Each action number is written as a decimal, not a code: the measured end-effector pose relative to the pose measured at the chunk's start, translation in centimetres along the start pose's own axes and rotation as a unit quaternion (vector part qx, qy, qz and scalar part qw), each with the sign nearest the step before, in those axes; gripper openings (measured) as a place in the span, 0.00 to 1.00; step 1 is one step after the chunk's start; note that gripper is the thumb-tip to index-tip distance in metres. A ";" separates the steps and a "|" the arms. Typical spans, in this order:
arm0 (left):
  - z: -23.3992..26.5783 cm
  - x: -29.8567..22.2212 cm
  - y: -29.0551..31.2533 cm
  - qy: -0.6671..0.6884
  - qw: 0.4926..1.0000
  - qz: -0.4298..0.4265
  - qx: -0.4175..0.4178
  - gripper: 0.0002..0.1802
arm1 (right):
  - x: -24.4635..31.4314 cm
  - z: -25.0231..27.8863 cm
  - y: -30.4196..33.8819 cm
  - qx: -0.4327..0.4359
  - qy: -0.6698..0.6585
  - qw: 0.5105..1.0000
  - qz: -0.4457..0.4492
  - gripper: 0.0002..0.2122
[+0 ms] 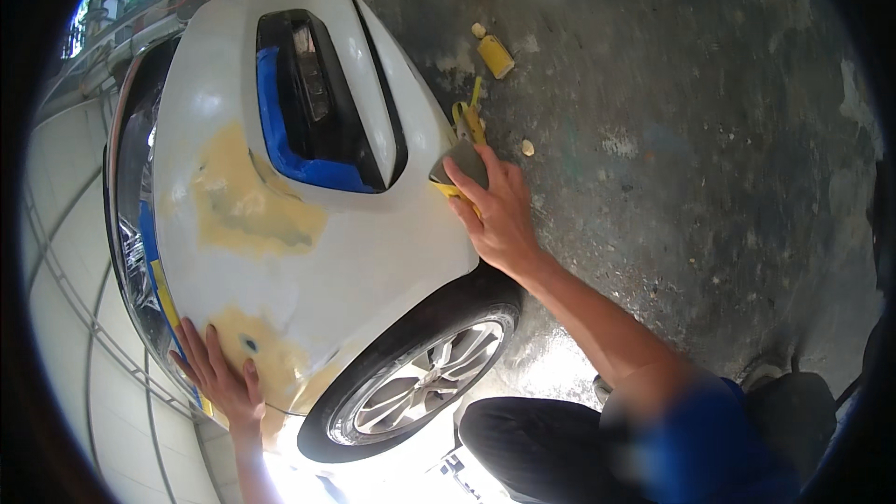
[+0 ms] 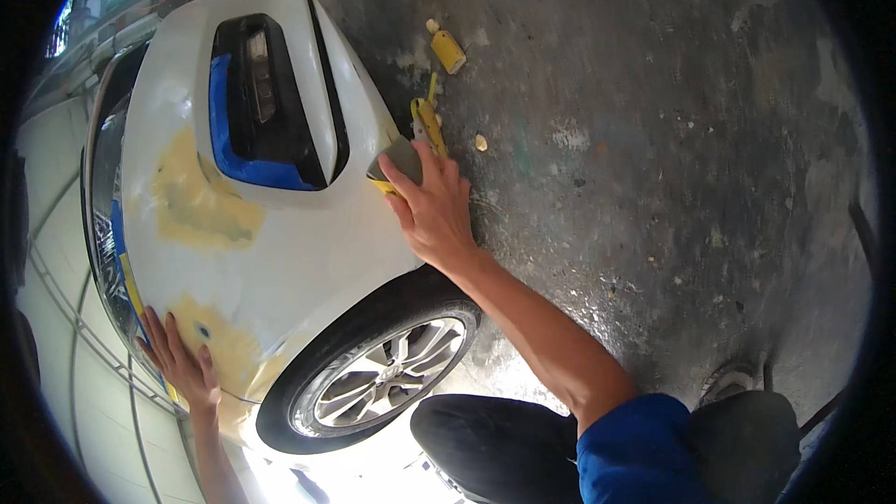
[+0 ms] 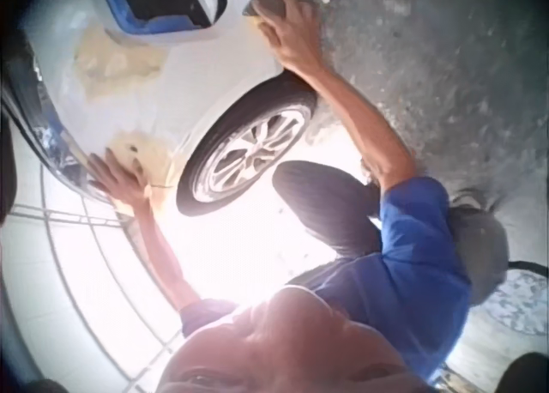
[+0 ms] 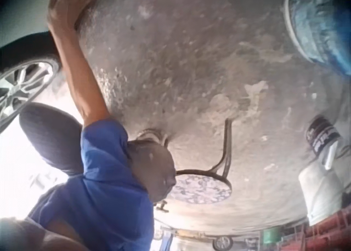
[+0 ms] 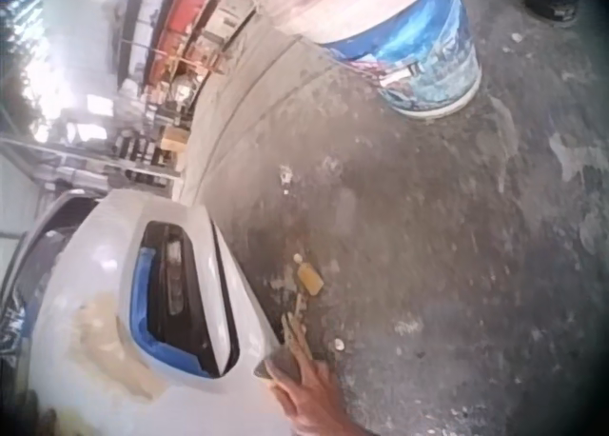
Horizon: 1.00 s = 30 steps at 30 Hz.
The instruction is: The person sands the front bumper of a white car using a yellow sanding block. They repeatedly rub the surface and frequently wipe it with their hand to check smoothness. The headlight is masked with blue tape and plastic.
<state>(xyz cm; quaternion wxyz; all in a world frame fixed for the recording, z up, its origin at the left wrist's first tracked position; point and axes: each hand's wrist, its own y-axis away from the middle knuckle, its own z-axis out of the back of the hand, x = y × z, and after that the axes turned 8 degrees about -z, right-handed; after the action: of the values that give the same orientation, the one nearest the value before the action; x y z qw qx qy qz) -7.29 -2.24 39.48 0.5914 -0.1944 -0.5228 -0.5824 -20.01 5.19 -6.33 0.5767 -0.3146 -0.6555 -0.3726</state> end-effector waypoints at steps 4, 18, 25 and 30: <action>0.4 0.1 0.1 -0.003 1.000 -0.004 0.009 0.39 | 1.0 -0.6 -4.3 0.010 0.029 0.999 -0.043 0.22; 0.8 0.1 1.3 -0.001 0.999 0.016 0.036 0.41 | 1.0 -1.0 -13.7 0.141 0.025 0.981 -0.129 0.23; -0.1 0.6 -0.1 0.003 1.000 -0.001 0.011 0.41 | -0.9 -2.1 -23.2 0.181 -0.197 0.944 -0.193 0.25; 0.5 0.3 1.3 0.001 1.000 0.013 0.027 0.41 | -3.9 -3.1 -15.2 0.171 -0.264 0.942 -0.115 0.26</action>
<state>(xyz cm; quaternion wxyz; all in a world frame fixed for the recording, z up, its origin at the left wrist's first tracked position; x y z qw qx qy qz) -6.35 -1.63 40.42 0.6047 -0.1841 -0.5352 -0.5604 -30.68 -5.34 -11.94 0.3815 -0.2209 -0.8696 -0.2223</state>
